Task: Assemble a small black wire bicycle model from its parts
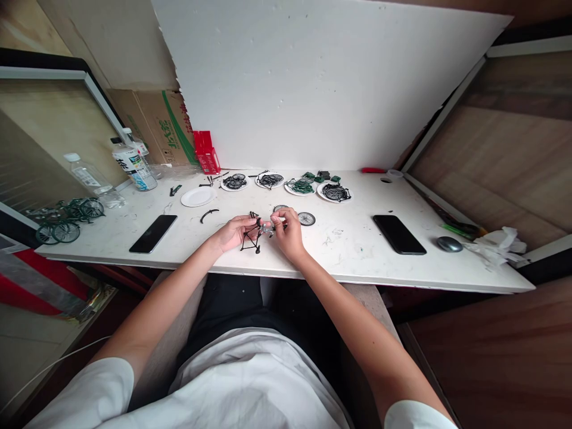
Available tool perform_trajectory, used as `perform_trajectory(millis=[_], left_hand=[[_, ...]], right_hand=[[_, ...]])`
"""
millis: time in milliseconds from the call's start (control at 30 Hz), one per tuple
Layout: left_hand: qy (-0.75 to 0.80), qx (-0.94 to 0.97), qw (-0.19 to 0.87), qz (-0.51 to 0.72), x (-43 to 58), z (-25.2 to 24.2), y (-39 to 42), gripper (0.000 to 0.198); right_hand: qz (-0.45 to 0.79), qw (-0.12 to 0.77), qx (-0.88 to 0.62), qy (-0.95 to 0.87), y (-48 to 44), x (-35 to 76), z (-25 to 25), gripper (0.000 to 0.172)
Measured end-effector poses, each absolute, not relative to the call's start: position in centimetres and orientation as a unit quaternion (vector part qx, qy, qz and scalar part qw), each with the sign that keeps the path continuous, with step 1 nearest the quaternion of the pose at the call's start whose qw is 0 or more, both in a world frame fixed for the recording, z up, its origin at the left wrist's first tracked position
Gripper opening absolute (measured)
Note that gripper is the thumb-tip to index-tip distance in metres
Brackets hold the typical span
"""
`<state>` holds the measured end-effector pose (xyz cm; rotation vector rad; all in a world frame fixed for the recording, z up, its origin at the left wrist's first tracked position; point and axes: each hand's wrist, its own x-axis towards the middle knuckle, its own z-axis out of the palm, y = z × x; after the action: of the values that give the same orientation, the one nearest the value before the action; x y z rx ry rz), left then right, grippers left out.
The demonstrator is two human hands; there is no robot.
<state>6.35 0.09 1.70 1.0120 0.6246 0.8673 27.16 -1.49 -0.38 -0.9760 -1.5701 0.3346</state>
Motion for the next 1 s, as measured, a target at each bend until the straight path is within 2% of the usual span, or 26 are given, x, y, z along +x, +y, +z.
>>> perform_trajectory(millis=[433, 833, 1000], left_hand=[[0.282, 0.451, 0.733, 0.424, 6.44, 1.84, 0.21, 0.03], [0.285, 0.452, 0.726, 0.433, 6.28, 1.68, 0.39, 0.03], [0.288, 0.455, 0.722, 0.433, 6.27, 1.72, 0.45, 0.03]], right_hand=[[0.172, 0.568, -0.404, -0.696, -1.57, 27.0, -0.38, 0.02], [0.164, 0.543, -0.423, -0.706, -1.38, 26.91, -0.89, 0.025], [0.128, 0.533, -0.422, -0.722, -1.53, 26.86, -0.84, 0.021]])
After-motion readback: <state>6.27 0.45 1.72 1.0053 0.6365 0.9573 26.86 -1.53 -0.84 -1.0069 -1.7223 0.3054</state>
